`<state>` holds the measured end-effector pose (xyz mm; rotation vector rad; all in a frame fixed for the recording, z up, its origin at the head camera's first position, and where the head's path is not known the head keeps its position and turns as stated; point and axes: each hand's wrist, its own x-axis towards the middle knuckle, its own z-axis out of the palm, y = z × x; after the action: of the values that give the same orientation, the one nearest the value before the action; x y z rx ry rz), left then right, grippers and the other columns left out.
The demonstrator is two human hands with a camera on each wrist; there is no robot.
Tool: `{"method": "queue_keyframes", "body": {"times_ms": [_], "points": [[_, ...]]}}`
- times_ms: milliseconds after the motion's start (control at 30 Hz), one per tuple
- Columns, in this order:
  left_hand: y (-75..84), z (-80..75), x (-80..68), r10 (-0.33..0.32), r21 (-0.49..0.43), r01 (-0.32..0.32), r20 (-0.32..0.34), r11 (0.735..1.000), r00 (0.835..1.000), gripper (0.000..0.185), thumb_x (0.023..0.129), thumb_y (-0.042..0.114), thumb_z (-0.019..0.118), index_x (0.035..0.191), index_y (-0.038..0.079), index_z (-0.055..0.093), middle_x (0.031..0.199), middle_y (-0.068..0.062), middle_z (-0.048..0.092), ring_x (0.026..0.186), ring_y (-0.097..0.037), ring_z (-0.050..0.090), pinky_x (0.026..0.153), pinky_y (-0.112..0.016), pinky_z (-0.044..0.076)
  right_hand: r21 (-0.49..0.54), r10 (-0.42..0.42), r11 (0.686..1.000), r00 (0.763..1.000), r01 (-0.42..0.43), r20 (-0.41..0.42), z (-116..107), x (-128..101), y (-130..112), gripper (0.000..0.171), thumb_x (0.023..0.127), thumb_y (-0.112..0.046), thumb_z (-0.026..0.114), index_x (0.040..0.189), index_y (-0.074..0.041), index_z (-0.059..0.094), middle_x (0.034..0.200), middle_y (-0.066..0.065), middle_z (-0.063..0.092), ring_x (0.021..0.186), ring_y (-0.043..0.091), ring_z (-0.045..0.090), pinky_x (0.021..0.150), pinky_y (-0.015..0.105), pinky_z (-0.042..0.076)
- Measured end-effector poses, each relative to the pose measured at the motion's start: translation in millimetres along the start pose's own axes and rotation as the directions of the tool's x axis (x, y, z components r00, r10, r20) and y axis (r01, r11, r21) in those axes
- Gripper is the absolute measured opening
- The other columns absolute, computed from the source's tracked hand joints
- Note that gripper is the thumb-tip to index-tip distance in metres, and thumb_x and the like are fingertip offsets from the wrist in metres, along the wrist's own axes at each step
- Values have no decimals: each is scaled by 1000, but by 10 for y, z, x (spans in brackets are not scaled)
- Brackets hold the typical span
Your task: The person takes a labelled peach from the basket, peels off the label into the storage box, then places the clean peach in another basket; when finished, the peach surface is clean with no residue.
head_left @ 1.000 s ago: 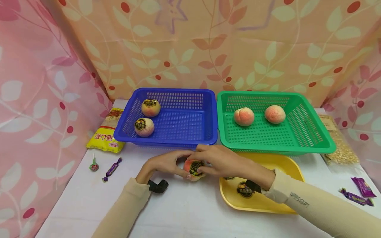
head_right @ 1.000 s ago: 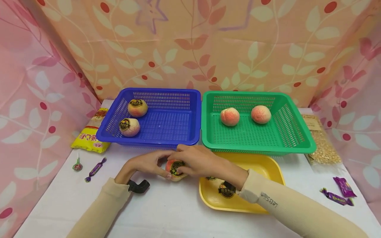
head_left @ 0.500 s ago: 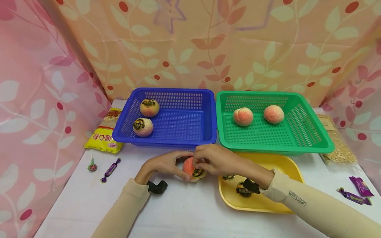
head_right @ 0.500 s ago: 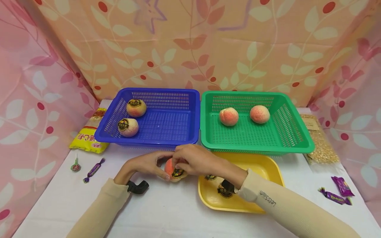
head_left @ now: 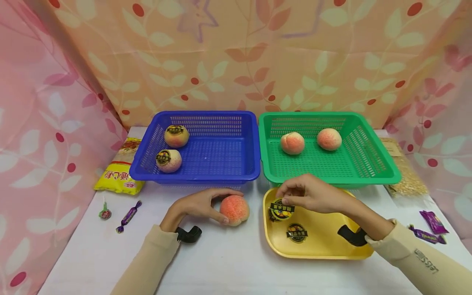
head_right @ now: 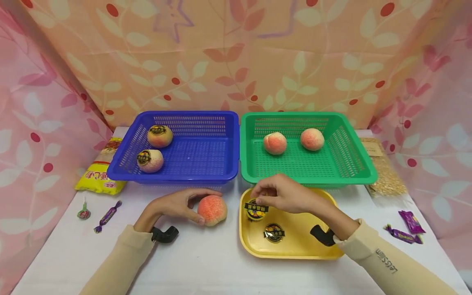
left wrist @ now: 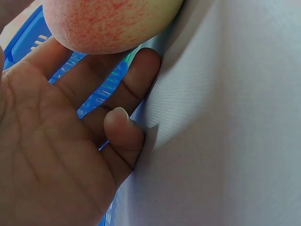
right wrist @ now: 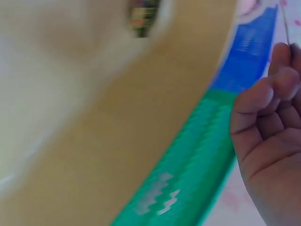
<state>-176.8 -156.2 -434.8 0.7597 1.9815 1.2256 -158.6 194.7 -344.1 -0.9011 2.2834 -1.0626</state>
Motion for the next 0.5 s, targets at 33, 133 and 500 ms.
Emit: {"method": "queue_keyframes", "body": {"times_ms": [33,133,500], "points": [[1,0,-6,-1,4,1,-2,1000,1000,76,80,26,88,147,31,54,151,8,53,140,-19,46,118,-42,37,-7,15,1000,1000,-15,8,0,-54,58,13,100,-15,66,109,-14,75,95,-4,75,73,3,60,66,21,54],[-7,-2,-7,22,26,-22,-6,999,1000,76,80,27,88,148,29,53,151,7,53,140,-19,47,118,-43,37,-43,52,998,998,-51,22,1,-199,212,17,99,-15,67,114,-10,75,88,-3,73,66,1,54,60,19,49],[-22,3,0,42,52,-42,-1,998,999,77,81,27,87,149,27,52,149,6,54,137,-18,49,116,-41,41,-78,125,989,991,-122,40,-13,-347,503,25,96,-4,66,121,-1,69,104,5,72,81,6,57,68,21,53]]}}
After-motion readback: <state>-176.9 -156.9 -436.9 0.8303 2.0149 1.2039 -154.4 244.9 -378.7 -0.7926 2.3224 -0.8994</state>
